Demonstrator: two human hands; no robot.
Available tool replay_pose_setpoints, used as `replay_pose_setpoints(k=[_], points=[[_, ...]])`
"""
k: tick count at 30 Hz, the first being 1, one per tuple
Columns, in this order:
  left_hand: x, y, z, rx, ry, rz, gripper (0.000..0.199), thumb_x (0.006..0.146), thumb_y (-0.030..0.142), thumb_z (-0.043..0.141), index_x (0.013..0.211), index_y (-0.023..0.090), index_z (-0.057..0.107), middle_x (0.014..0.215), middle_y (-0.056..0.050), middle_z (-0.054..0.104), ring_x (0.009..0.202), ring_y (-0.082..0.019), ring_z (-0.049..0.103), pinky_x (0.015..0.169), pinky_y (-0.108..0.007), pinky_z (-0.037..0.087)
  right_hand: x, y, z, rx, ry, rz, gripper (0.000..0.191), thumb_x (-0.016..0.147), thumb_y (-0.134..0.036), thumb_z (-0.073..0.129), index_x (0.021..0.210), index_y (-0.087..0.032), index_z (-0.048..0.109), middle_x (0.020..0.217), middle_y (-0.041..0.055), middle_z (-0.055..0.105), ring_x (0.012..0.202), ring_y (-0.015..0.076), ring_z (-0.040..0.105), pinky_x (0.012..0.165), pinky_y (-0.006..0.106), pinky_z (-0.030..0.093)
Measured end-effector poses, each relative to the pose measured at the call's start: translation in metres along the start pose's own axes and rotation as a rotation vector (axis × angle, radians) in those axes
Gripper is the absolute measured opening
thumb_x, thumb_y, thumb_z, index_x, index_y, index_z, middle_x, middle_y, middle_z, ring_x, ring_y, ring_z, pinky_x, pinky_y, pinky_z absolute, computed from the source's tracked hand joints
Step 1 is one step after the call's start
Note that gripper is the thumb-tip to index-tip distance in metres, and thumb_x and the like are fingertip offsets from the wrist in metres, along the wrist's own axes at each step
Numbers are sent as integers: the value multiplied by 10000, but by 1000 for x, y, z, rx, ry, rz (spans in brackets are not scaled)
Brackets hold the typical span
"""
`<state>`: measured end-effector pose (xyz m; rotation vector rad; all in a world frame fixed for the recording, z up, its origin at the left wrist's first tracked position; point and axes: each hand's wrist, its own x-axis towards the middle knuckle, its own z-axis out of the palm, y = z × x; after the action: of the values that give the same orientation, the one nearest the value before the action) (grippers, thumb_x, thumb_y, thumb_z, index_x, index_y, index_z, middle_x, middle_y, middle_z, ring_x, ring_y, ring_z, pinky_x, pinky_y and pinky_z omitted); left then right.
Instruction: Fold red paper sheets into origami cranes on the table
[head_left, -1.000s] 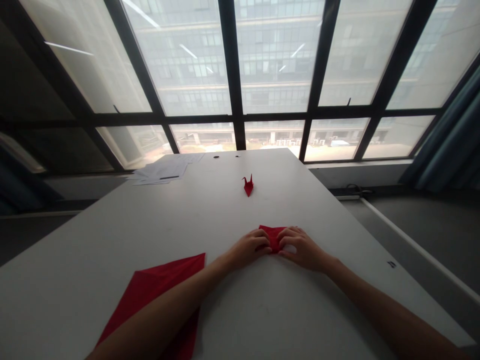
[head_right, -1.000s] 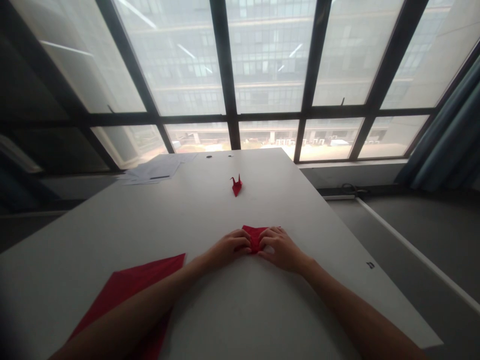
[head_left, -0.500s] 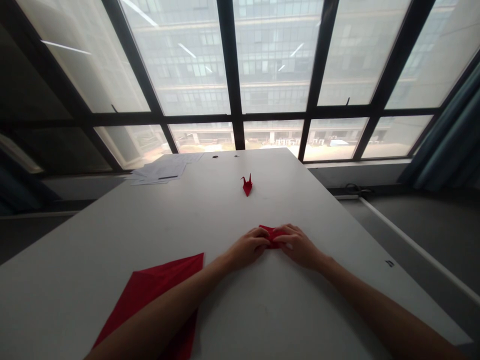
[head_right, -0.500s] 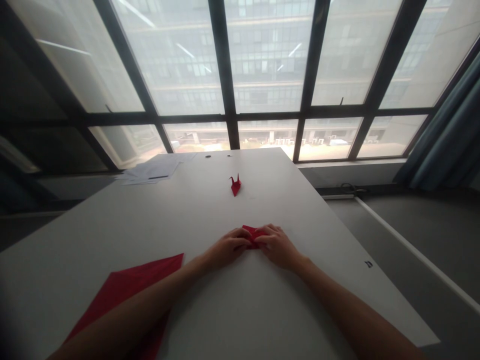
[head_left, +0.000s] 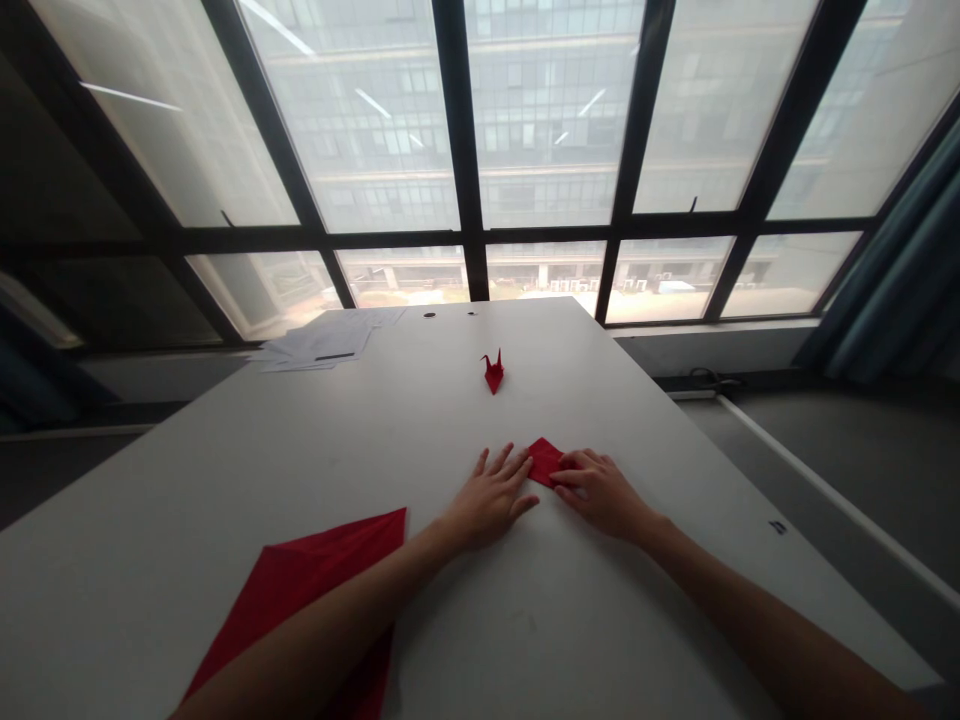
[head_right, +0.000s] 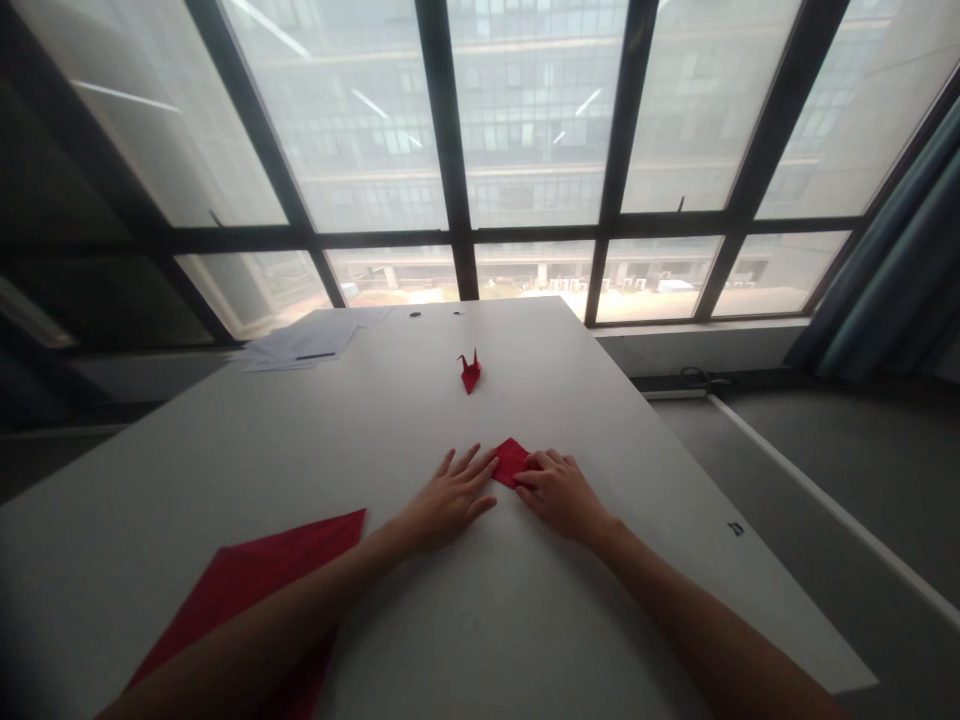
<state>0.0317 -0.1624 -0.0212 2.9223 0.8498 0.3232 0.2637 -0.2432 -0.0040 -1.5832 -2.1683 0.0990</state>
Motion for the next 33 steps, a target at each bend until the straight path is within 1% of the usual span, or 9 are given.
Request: replay_pose_setpoints(k=[4,6,8,10,13,17,21,26,33], points=[[-2,0,8,41,56,-254,759,971,640,292,1500,100,355,1573,-211,285,1485,-385,158,1163,-615,158,-1,-1,-1,-8,1,4,253,946,-366,556,1141,-316,709,1114,60,649,1038,251,558,885,425,436],[-2,1,5,47,96,-301,769,974,622,311,1486,51,358,1564,-248,282,1481,-398,160,1161,-606,183,-2,-2,-3,-19,-4,12,255,942,-371,563,1145,-315,706,1113,60,645,1036,255,553,874,424,439],[0,5,-1,38,147,-233,685,997,552,332,1493,79,351,1563,-223,295,1476,-367,192,1169,-564,214,-4,-4,-5,-33,-12,14,261,935,-388,574,1148,-312,703,1107,66,640,1027,260,549,865,426,440],[0,10,-7,14,186,-110,557,1014,470,361,1494,187,373,1522,-156,373,1434,-311,291,1162,-506,270,-5,-8,-6,-45,-16,4,267,928,-406,583,1145,-308,703,1092,73,637,1016,263,545,872,432,438],[1,18,-13,-25,178,-9,454,1004,447,423,1432,302,468,1351,-105,511,1269,-274,458,1087,-469,382,-6,-13,-6,-28,-18,-32,250,931,-417,579,1109,-302,711,1048,69,641,991,252,549,883,425,440],[1,18,-11,-58,106,30,415,1009,436,426,1391,300,515,1344,-89,535,1292,-266,459,1141,-516,309,-2,-8,-2,60,61,-9,228,961,-349,528,1078,-277,710,1033,63,665,991,239,567,905,404,452],[3,10,-8,-90,25,61,419,1030,394,385,1428,293,469,1504,-70,445,1438,-267,324,1194,-562,178,4,14,5,140,238,193,291,945,-252,500,1169,-180,671,1123,111,686,1086,258,578,998,422,437],[4,7,-10,-162,-36,154,435,1031,378,390,1451,279,443,1558,-66,375,1471,-238,277,1203,-489,218,5,30,12,347,227,351,331,895,-248,538,1173,-120,664,1133,137,705,1043,252,640,987,413,475],[2,13,-17,-201,23,182,403,1012,323,446,1410,273,491,1463,-77,486,1356,-234,455,1195,-471,287,2,16,8,653,235,275,328,853,-243,582,1167,-176,646,1173,118,666,985,219,670,848,367,562]])
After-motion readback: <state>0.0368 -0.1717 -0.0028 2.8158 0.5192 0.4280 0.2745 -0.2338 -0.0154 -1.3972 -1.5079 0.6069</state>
